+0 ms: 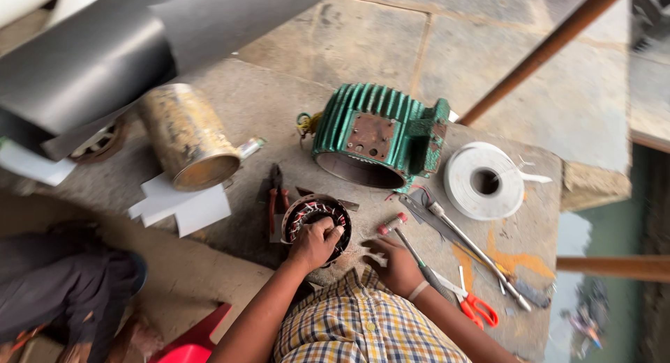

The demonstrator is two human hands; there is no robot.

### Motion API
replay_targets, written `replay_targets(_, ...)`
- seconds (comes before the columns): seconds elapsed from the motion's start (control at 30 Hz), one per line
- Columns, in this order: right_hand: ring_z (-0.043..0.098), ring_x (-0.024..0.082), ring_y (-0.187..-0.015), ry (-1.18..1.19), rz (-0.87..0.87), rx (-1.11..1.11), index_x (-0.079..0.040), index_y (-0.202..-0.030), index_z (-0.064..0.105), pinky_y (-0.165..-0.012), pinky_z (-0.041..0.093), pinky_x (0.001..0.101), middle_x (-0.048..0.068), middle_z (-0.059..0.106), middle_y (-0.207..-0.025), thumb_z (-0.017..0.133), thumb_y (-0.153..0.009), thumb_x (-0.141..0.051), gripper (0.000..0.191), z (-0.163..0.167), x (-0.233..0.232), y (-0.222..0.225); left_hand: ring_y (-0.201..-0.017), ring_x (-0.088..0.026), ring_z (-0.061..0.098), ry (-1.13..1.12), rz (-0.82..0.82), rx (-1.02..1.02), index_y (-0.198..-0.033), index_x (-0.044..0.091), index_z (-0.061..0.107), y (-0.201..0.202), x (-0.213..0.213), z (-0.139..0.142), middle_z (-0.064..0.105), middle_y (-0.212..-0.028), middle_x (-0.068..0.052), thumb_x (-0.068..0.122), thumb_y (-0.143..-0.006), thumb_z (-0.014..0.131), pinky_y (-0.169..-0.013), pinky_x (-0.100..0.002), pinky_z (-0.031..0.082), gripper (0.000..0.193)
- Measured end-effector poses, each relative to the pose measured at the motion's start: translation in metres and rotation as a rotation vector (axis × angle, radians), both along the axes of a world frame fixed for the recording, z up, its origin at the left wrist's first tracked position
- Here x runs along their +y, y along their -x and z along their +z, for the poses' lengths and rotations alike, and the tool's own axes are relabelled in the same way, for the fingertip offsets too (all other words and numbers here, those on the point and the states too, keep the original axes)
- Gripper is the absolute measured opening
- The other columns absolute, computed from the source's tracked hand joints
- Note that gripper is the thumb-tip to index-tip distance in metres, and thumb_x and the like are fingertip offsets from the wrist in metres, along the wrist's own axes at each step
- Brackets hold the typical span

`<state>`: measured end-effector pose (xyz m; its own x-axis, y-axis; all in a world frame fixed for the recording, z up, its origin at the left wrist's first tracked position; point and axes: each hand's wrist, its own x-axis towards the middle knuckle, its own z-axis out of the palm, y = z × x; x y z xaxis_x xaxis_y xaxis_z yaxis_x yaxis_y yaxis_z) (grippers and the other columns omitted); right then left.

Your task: The person works on a disassembled electric motor stator, using a hammer to tap the internal windings and a screwdriver to adjust components. They also use scissors to cut a piece of white tape or wire.

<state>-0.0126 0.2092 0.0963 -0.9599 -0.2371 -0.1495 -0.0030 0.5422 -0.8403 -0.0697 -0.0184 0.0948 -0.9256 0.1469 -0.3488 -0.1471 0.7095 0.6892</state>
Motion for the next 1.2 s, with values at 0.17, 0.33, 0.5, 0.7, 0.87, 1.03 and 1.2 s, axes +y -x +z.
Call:
replay_targets(0.17, 0.07, 0.028, -0.097, -0.235, 0.159, 0.176, -0.008, -0.11, 0.073, -0.086, 0.058, 0.0379, 0.009, 0.073, -0.107, 0.074, -0.09, -0.019, 0.023, 0.018, -0.042, 0.012, -0.094, -0.043, 0.068, -0.06, -0.209, 0.077, -0.127, 0.01, 0.054, 0.006, -0.013, -0.018, 0.071, -0.099, -0.022, 0.038, -0.097, 0.062, -0.079, -0.052, 0.056, 0.042)
replay_targets(0.33, 0.066, 0.03, -0.094, -0.461, 0.222, 0.237, -0.007, -0.11, 0.071, -0.082, 0.056, 0.0388, 0.013, 0.068, -0.099, 0.066, -0.094, -0.012, 0.018, 0.022, -0.057, 0.018, -0.098, -0.046, 0.064, -0.062, -0.347, -0.022, -0.154, 0.02, 0.037, 0.002, -0.022, -0.039, 0.064, -0.107, -0.032, 0.033, -0.095, 0.065, -0.086, -0.054, 0.052, 0.066)
replay_targets(0.5, 0.065, 0.032, -0.094, -0.619, 0.405, 0.529, -0.005, -0.117, 0.067, -0.083, 0.056, 0.0409, 0.014, 0.068, -0.099, 0.06, -0.082, 0.0, 0.036, 0.023, -0.076, 0.048, -0.096, -0.045, 0.068, -0.192, -0.45, 0.052, -0.135, 0.009, 0.048, 0.008, -0.027, -0.036, 0.07, -0.096, -0.027, 0.019, -0.092, 0.067, -0.087, -0.052, 0.054, 0.048)
replay_targets(0.7, 0.074, 0.03, -0.083, -0.462, -0.04, -0.107, -0.006, -0.107, 0.054, -0.07, 0.062, 0.039, 0.013, 0.07, -0.096, 0.061, -0.099, -0.008, 0.011, 0.031, -0.097, 0.047, -0.089, -0.04, 0.071, -0.309, -0.425, 0.056, -0.112, 0.006, 0.065, 0.013, -0.038, -0.024, 0.072, -0.091, -0.021, 0.015, -0.089, 0.067, -0.081, -0.051, 0.056, 0.024)
replay_targets(0.87, 0.078, 0.028, -0.079, -0.314, -0.109, -0.097, -0.003, -0.105, 0.054, -0.068, 0.062, 0.0377, 0.015, 0.075, -0.087, 0.076, -0.088, -0.01, 0.029, 0.045, -0.092, 0.036, -0.086, -0.04, 0.07, -0.37, -0.356, 0.066, -0.098, 0.008, 0.075, 0.004, -0.028, -0.04, 0.072, -0.094, -0.02, 0.012, -0.082, 0.069, -0.077, -0.05, 0.056, 0.018)
replay_targets(1.03, 0.08, 0.022, -0.088, -0.142, -0.136, -0.093, -0.003, -0.111, 0.056, -0.076, 0.066, 0.0328, 0.013, 0.076, -0.095, 0.078, -0.085, -0.009, 0.034, 0.042, -0.064, 0.029, -0.086, -0.034, 0.071, -0.081, -0.437, 0.194, -0.1, 0.007, 0.073, -0.007, -0.018, -0.056, 0.073, -0.096, -0.019, 0.015, -0.1, 0.056, -0.078, -0.046, 0.058, 0.018)
replay_targets(1.2, 0.078, 0.018, -0.097, -0.02, -0.242, -0.084, -0.002, -0.114, 0.061, -0.083, 0.065, 0.032, 0.013, 0.078, -0.104, 0.075, -0.091, -0.008, 0.028, 0.018, -0.032, -0.004, -0.088, -0.032, 0.071, -0.071, -0.516, 0.286, -0.11, 0.011, 0.073, -0.013, -0.016, -0.056, 0.071, -0.106, -0.017, 0.016, -0.095, 0.055, -0.08, -0.044, 0.057, 0.024)
